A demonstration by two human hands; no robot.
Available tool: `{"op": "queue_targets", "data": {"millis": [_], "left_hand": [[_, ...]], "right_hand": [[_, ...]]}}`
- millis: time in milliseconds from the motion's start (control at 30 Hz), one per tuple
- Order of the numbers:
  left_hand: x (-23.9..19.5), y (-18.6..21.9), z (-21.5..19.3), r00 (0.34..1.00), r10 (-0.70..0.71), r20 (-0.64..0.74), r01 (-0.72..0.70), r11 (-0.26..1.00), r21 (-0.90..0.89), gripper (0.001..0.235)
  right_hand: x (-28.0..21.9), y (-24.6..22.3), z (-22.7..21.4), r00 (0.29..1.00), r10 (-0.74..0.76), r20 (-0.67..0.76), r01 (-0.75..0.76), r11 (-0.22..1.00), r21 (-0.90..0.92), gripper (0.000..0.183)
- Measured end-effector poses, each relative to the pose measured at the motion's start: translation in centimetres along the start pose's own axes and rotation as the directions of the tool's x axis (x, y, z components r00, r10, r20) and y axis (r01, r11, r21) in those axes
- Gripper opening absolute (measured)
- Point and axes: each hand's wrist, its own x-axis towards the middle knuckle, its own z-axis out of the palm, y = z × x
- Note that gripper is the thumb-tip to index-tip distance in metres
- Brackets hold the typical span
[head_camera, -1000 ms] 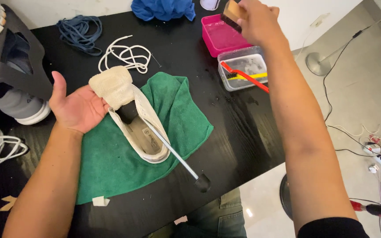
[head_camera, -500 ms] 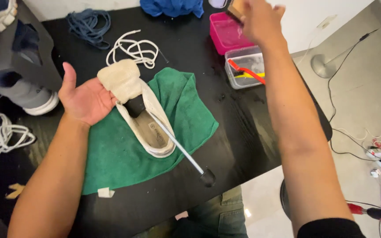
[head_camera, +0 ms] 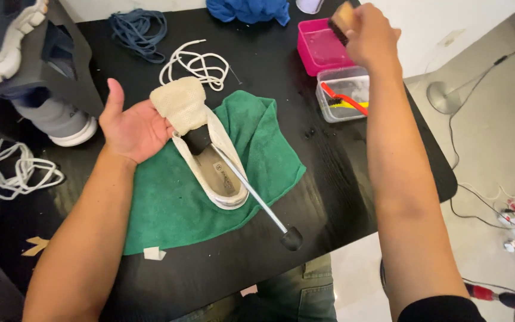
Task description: The person scrubs a white sneaker with a brush, dipping the brush into a pink container of water periodically. They clean the upper, sides, and interior of the shoe while it rests on a green towel on a black table.
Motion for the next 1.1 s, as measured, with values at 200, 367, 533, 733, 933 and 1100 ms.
{"op": "queue_targets", "data": {"millis": [200,367,533,733,933,1100], "left_hand": [[0.1,0.0,0.2,1.0,0.002,0.022,-0.002,1.0,0.007,0.109],[0.3,-0.2,0.1,1.0,-0.018,0.018,0.018,0.999,-0.043,0.108],[0.2,0.1,1.3,0.998,-0.026,0.05,0.026,1.0,0.01,0.114],[0.1,0.4,1.2,0.999,-0.051,0.001,0.051,0.997,-0.054,0.116],[0.3,0.3,1.2,0.997,-0.075,0.005,0.076,0.996,-0.051,0.122],[0.5,0.3,1.0,0.998,-0.041,-0.048,0.045,0.995,0.086,0.12]], "right_hand": [[0.8,2.4,0.0,0.985,-0.073,-0.156,0.119,0.944,0.308,0.022],[-4.6,-9.2,-3.9,0.961,-0.274,-0.028,0.248,0.817,0.52,0.033],[-10.1,-20.4,-3.9,0.813,-0.582,-0.02,0.47,0.636,0.612,0.048],[-11.2,-23.4,1.6,0.562,-0.817,-0.131,0.77,0.458,0.444,0.05],[-10.1,-22.6,0.2,0.533,-0.827,0.177,0.698,0.548,0.461,0.044],[-10.0,-22.3,4.2,0.527,-0.822,-0.217,0.835,0.455,0.309,0.031]]}}
